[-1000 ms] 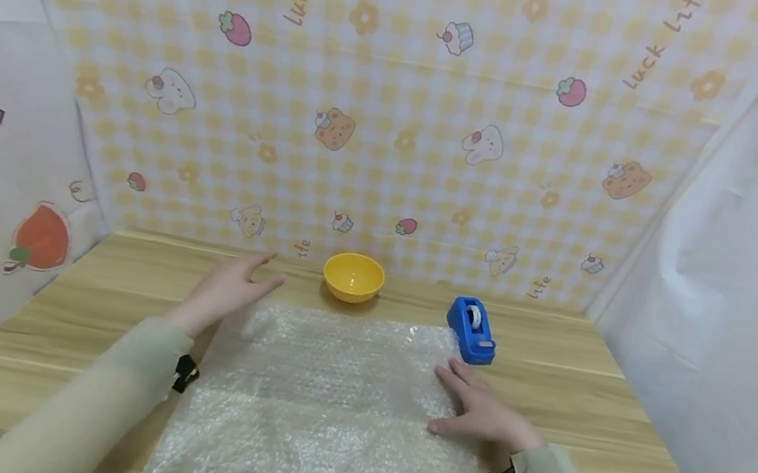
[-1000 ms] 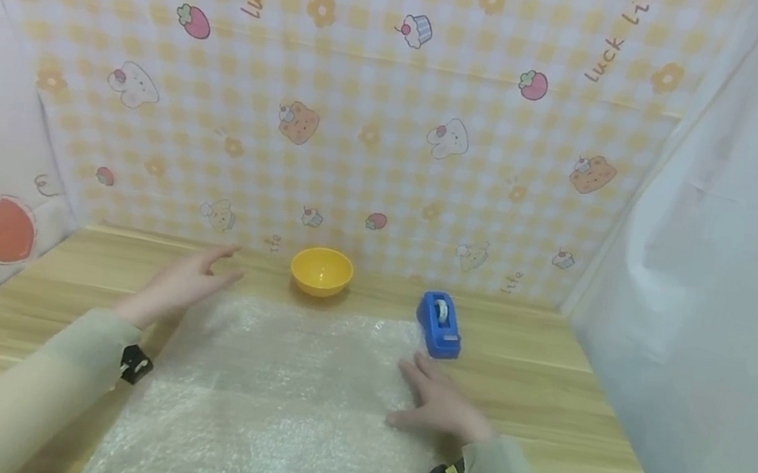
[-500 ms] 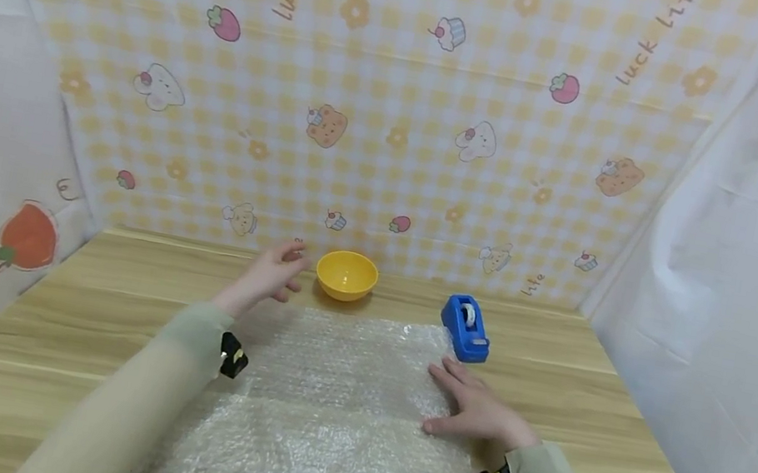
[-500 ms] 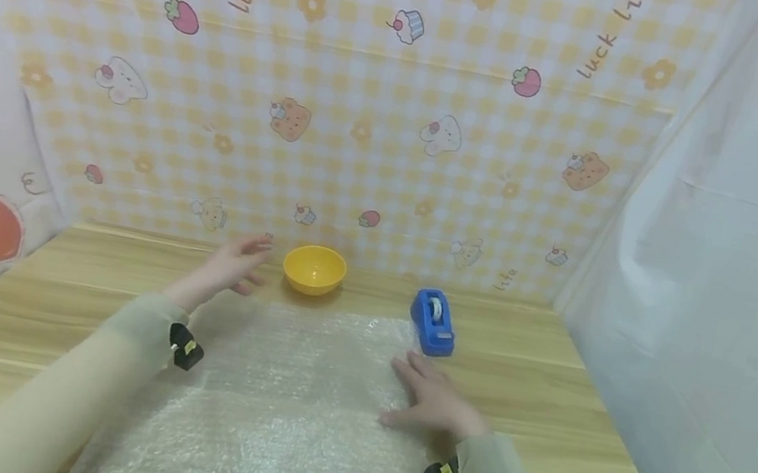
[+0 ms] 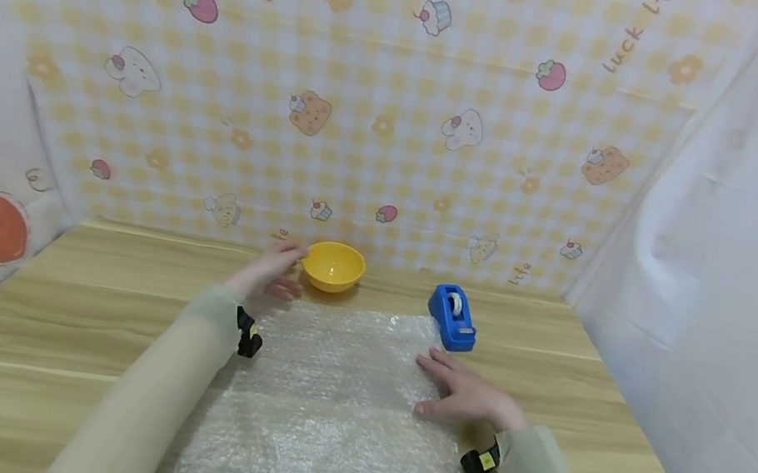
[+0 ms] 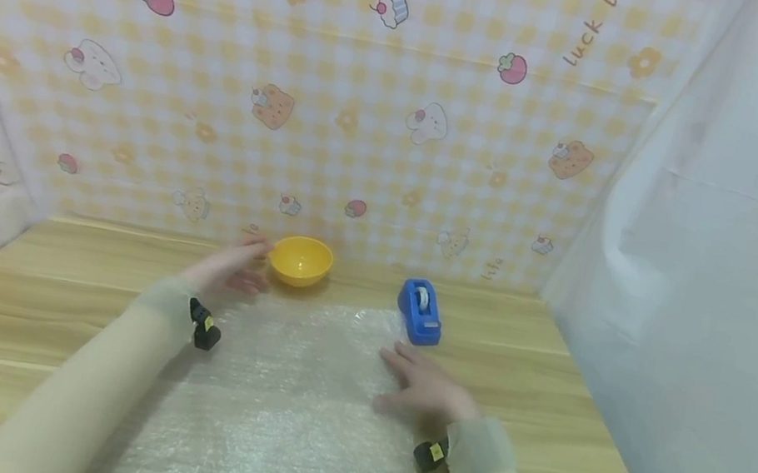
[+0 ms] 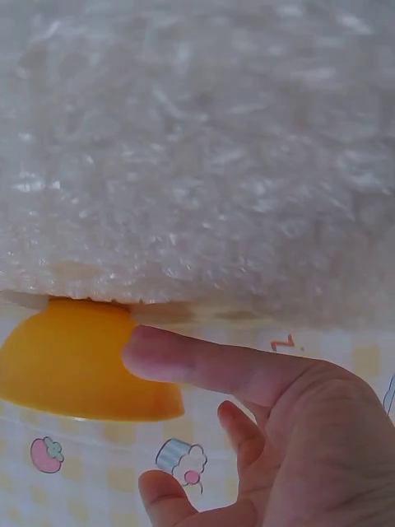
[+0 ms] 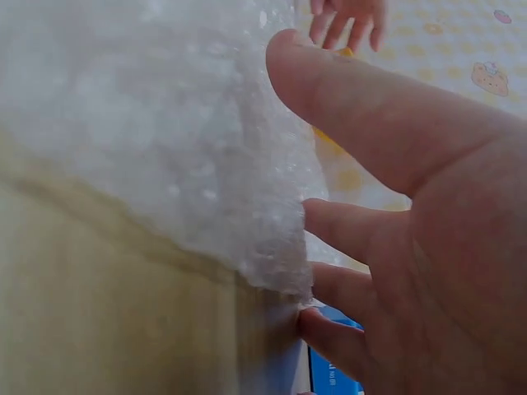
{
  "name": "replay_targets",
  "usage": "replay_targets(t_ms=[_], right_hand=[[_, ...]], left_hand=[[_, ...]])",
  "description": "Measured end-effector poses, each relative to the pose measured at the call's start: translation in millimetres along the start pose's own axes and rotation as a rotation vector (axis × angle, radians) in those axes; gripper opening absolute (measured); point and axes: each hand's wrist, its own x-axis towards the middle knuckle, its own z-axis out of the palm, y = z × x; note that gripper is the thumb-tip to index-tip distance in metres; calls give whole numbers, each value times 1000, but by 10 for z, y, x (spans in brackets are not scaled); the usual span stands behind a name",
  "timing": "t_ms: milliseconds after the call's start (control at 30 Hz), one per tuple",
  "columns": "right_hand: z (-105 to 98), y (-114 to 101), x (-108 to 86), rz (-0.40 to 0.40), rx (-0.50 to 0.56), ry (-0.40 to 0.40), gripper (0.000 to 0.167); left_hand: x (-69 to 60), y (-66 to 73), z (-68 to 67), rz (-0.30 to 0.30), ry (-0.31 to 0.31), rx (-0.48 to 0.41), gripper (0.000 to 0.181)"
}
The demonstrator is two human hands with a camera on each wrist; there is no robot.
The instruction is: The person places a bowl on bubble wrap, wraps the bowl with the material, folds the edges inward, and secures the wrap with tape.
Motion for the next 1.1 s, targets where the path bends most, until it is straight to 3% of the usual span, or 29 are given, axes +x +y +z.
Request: replay_targets(t_ms=[233, 400, 733, 1100], right_hand=[[-42, -17, 42, -11, 0, -20, 85], [-55, -14, 43, -24, 0, -17, 82], [-47, 26, 12, -41, 2, -10, 80], [-29, 52, 12, -53, -3, -1, 80]], left_hand=[[51, -99, -19, -88, 28, -193, 71], [59, -138, 36, -95, 42, -298, 71], [204, -123, 139, -89, 34, -253, 60], [308, -132, 197, -82, 6, -266, 59]])
